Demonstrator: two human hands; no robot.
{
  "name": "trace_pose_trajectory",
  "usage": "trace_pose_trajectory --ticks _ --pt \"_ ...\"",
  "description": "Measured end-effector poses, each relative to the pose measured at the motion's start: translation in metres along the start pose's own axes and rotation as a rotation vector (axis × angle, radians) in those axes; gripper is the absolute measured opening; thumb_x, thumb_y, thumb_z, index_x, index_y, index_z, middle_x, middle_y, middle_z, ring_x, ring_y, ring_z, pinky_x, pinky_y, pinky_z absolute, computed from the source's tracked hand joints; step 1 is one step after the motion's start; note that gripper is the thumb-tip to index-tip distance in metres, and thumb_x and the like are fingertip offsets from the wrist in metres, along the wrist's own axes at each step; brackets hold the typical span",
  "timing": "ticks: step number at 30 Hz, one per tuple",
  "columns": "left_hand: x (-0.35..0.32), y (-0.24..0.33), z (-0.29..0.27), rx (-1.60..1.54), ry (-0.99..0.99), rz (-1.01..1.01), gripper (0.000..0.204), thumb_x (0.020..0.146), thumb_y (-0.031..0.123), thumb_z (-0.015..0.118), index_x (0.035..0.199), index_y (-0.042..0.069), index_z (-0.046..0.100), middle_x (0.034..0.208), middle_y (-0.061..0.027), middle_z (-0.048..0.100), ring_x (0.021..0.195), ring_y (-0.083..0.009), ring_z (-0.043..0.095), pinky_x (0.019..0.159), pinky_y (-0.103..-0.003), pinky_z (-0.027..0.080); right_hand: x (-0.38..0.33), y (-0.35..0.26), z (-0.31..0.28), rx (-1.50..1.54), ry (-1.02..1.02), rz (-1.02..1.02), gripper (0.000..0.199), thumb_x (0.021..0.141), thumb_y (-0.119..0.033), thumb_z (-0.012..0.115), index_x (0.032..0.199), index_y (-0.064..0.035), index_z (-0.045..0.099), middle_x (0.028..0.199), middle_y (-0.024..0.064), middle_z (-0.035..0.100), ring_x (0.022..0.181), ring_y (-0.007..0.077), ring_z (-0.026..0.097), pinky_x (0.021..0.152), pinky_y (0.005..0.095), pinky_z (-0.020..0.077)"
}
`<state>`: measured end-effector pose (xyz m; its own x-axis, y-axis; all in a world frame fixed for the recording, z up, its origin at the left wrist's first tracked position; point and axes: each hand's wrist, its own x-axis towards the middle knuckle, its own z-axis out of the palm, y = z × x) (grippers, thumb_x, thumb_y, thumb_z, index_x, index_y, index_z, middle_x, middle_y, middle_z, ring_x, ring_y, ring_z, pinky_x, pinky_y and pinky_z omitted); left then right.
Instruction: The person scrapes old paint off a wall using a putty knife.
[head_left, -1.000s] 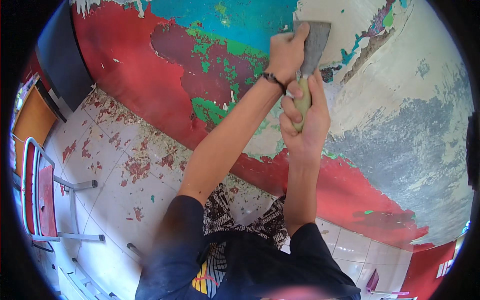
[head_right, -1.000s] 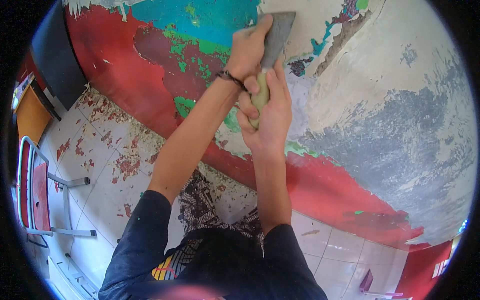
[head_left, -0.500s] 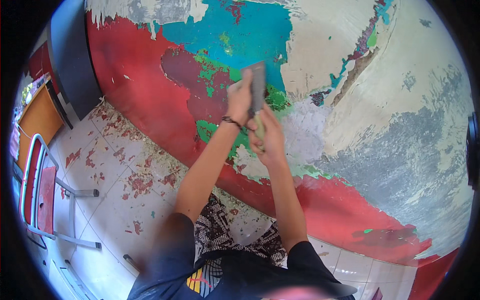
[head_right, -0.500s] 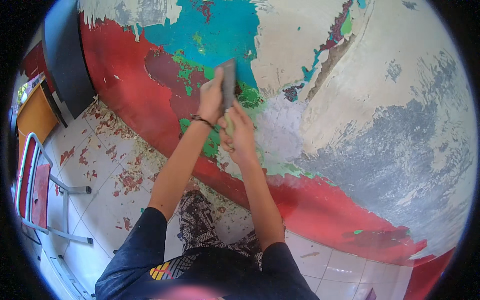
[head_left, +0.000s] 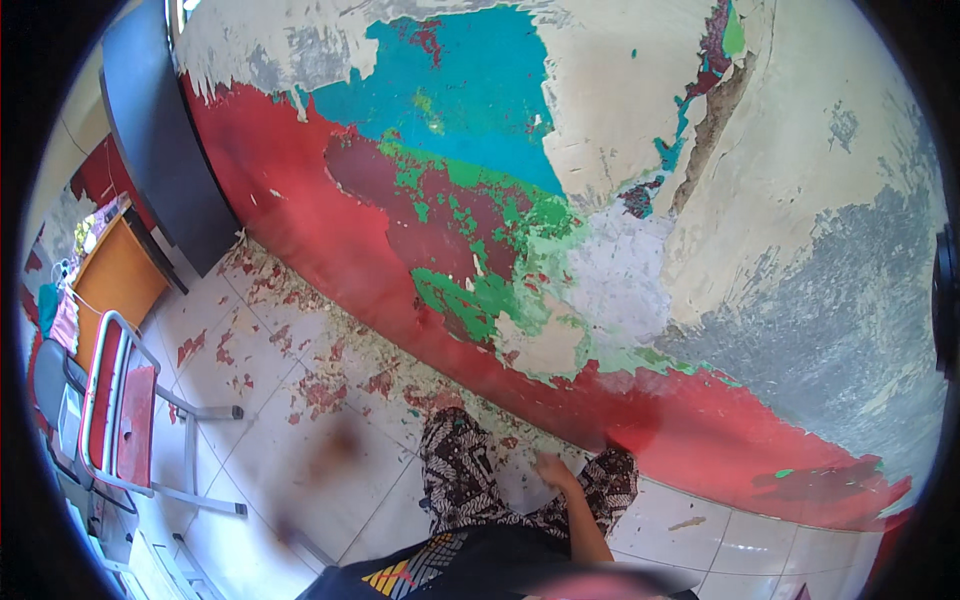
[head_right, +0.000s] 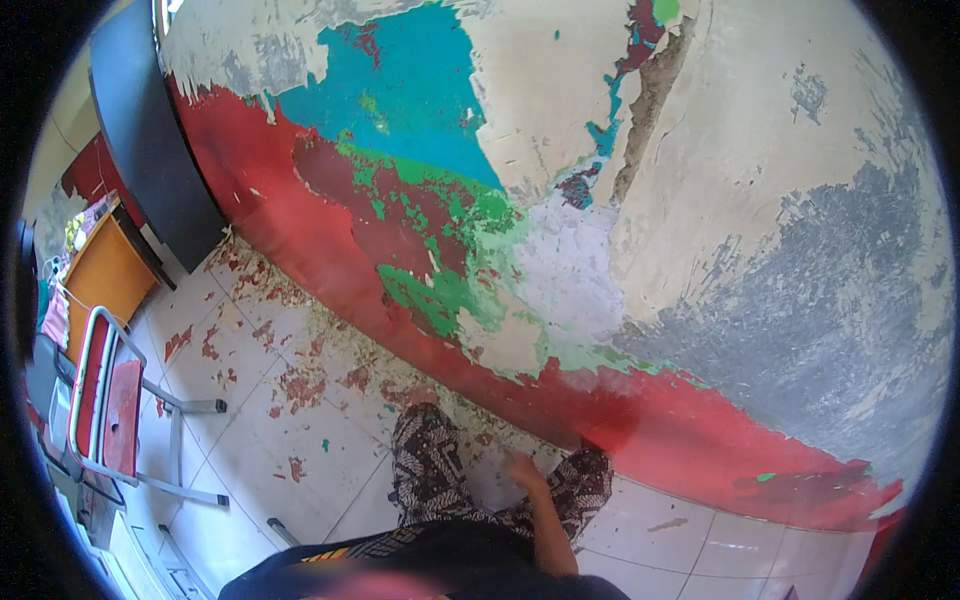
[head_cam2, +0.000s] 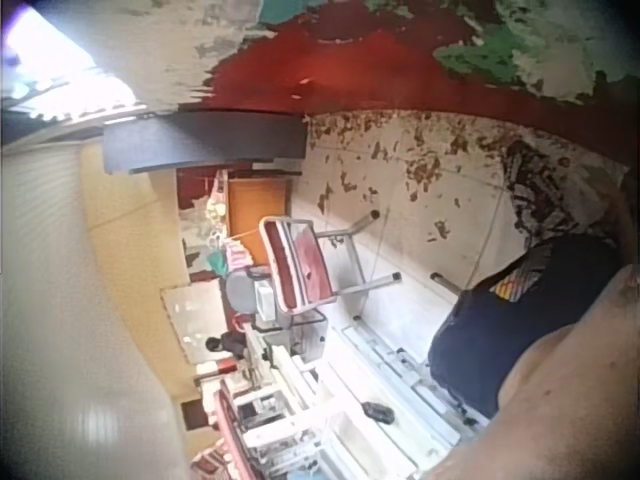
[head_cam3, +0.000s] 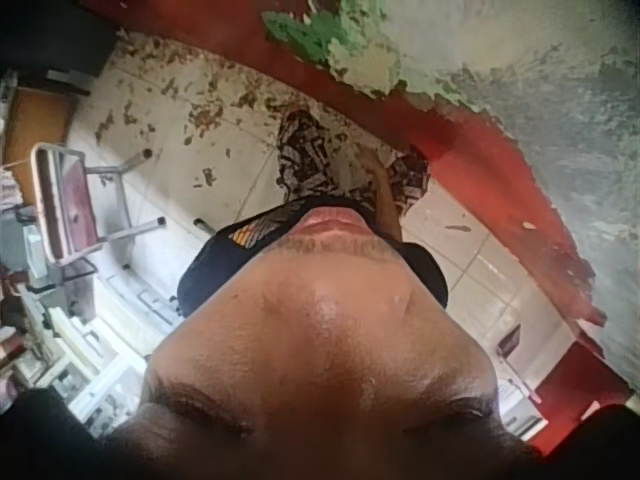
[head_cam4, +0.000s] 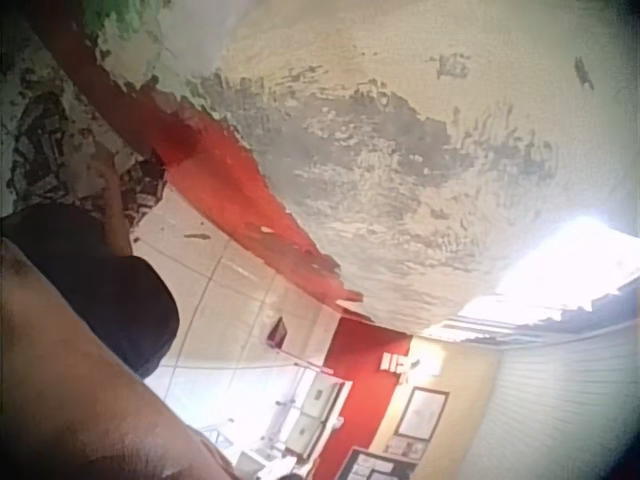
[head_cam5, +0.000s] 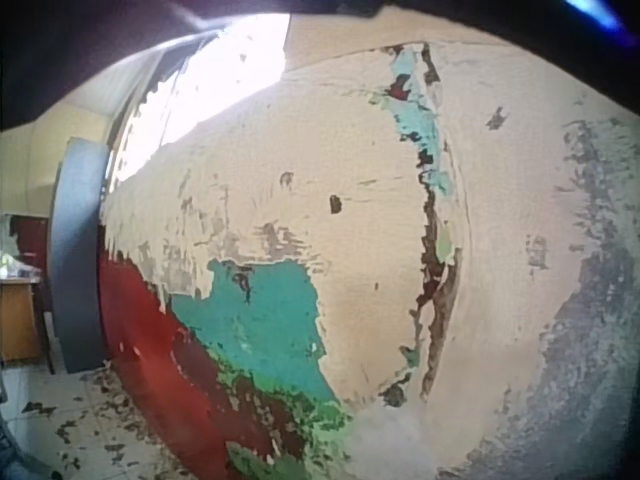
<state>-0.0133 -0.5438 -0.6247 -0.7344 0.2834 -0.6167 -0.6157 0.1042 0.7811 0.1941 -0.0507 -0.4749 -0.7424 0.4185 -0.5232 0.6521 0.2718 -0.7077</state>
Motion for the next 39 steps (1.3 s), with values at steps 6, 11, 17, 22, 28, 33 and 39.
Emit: trace_pose_trajectory --ticks 6,11,17,22,28,33,39 --pt "-0.025 -0.001 0.039 0.695 -0.095 0.270 0.037 0.092 0.035 0.045 0.112 0.008 0.059 0.101 -0.0137 0.063 0.088 -0.0309 0.060 0.077 -0.046 0.050 -0.053 0.075 -0.042 -0.007 -0.023 -0.127 0.059 0.079 -0.017 0.062 0.136 -0.0070 0.047 0.061 0.0019 0.053 0.051 0.0142 0.052 0.045 0.0315 0.0420" --pt "-0.024 -0.009 0.056 1.279 -0.171 0.461 0.032 0.092 0.028 0.041 0.107 0.009 0.062 0.104 -0.0166 0.063 0.091 -0.0339 0.061 0.077 -0.049 0.050 -0.059 0.009 -0.111 0.512 -0.187 0.082 0.061 0.080 -0.012 0.062 0.139 -0.0118 0.044 0.070 -0.0022 0.054 0.049 0.0071 0.042 0.042 0.0206 0.0324" --pt "0.002 0.149 0.184 0.574 -0.112 0.436 0.036 0.092 0.029 0.052 0.120 0.007 0.056 0.103 -0.0105 0.065 0.089 -0.0195 0.062 0.078 -0.033 0.049 -0.030 -0.003 -0.124 0.645 0.057 0.021 0.062 0.080 -0.014 0.065 0.138 -0.0099 0.043 0.076 -0.0010 0.055 0.050 0.0061 0.043 0.042 0.0210 0.0323" --pt "-0.057 0.232 0.235 -0.581 -0.426 0.048 0.039 0.093 0.031 0.054 0.127 0.012 0.051 0.121 -0.0025 0.057 0.102 -0.0162 0.056 0.087 -0.037 0.048 -0.070 -0.021 -0.082 0.547 0.220 -0.031 0.050 0.086 -0.027 0.061 0.130 -0.0043 0.051 0.068 -0.0030 0.049 0.049 0.0052 0.042 0.040 0.0216 0.0319" --pt "-0.053 0.190 0.150 1.577 0.082 0.325 0.055 0.081 0.044 0.064 0.126 0.015 0.052 0.118 -0.0160 0.060 0.103 -0.0305 0.059 0.088 -0.045 0.048 -0.091 0.025 0.007 0.669 0.205 0.008 0.043 0.091 -0.025 0.056 0.127 0.0004 0.053 0.068 -0.0004 0.051 0.048 0.0065 0.044 0.041 0.0210 0.0345" --pt "-0.075 0.196 0.145 1.031 -0.079 0.331 0.059 0.080 0.044 0.067 0.124 0.007 0.052 0.117 -0.0197 0.060 0.109 -0.0322 0.058 0.089 -0.042 0.048 -0.123 -0.013 0.015 0.525 0.471 -0.295 0.041 0.088 -0.011 0.059 0.127 0.0017 0.052 0.074 0.0023 0.057 0.054 0.0084 0.051 0.042 0.0216 0.0377" --pt "-0.116 0.253 0.274 0.669 -0.432 0.653 0.048 0.088 0.027 0.064 0.125 0.000 0.050 0.118 -0.0156 0.060 0.103 -0.0234 0.061 0.085 -0.034 0.049 -0.136 -0.131 -0.048 0.964 0.110 -0.247 0.035 0.087 -0.004 0.058 0.120 -0.0020 0.050 0.082 0.0046 0.058 0.056 0.0109 0.054 0.039 0.0224 0.0370"
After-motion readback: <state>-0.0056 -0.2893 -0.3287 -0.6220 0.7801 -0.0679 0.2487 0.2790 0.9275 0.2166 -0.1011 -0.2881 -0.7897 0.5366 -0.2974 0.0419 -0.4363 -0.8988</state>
